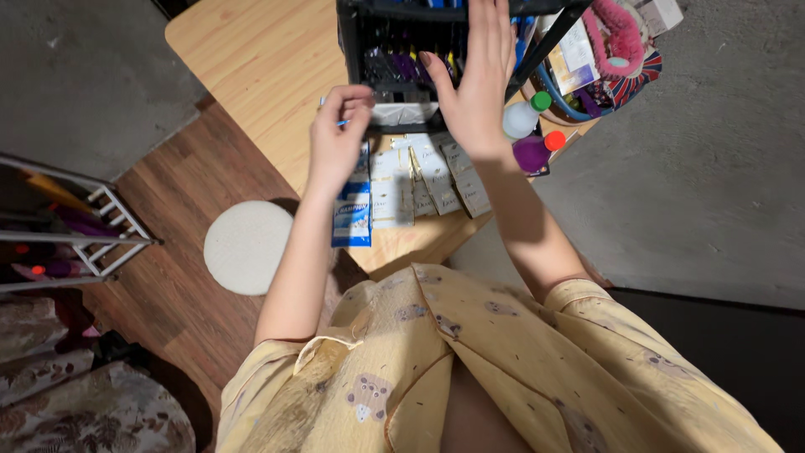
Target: The person organizes various household supplies on a wooden table, including detergent packets, fabric softener sachets, and soap boxes. They pick up each item, briefly inspect it, and place it into a black plastic crate, arranging them by type.
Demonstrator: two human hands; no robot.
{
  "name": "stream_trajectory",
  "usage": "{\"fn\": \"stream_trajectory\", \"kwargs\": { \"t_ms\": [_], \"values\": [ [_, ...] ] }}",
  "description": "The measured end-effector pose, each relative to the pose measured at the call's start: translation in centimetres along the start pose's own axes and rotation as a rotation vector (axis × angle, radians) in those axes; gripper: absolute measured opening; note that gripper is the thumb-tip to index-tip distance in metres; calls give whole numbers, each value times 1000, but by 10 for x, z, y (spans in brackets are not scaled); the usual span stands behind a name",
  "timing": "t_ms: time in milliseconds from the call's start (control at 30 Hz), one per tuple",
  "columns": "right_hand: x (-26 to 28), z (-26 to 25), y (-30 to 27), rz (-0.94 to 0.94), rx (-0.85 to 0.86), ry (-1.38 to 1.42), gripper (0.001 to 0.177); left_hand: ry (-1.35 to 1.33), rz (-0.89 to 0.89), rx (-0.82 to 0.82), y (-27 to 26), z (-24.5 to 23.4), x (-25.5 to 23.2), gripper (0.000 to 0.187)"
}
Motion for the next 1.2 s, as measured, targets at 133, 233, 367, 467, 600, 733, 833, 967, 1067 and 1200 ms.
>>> {"fn": "stream_trajectory", "kwargs": {
  "t_ms": [133, 233, 367, 467, 600, 733, 833, 967, 1067, 1200],
  "values": [
    [1, 9, -32, 30, 18, 50, 69, 221, -165, -147, -24, -51, 93, 15],
    [11, 16, -48, 1, -5, 44, 71, 512, -453, -219, -56, -84, 170, 27],
    [23, 37, -72, 11, 40, 104, 62, 817, -585, -222, -97, -93, 220, 69],
    [29, 59, -89, 37, 129, 186, 55, 795, -776, -154, -113, -87, 249, 97],
    [10, 105, -126, 363, 413, 324, 48, 839, -852, -133, -114, -83, 257, 104],
    [32, 97, -135, 11, 193, 183, 46, 862, -834, -191, -106, -93, 263, 94],
    [21, 107, -149, 45, 212, 184, 31, 285, -919, -198, -109, -92, 291, 60],
    [12, 106, -159, 84, 187, 185, 24, -344, -1043, -253, -106, -89, 303, 40],
    [8, 105, -162, 173, 185, 240, 24, -638, -1014, -320, -96, -93, 286, 31],
    [-4, 111, -171, 363, 203, 378, 29, -768, -944, -421, -82, -99, 250, 27]
  ]
}}
Point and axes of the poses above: each hand's wrist, its own y-axis towards the middle knuckle, its own z-axis out of the palm, x = y × z, the point moved 10 cm from there along y, towards the middle knuckle, and after that the axes turned 5 degrees about x, right-handed, at the moved point
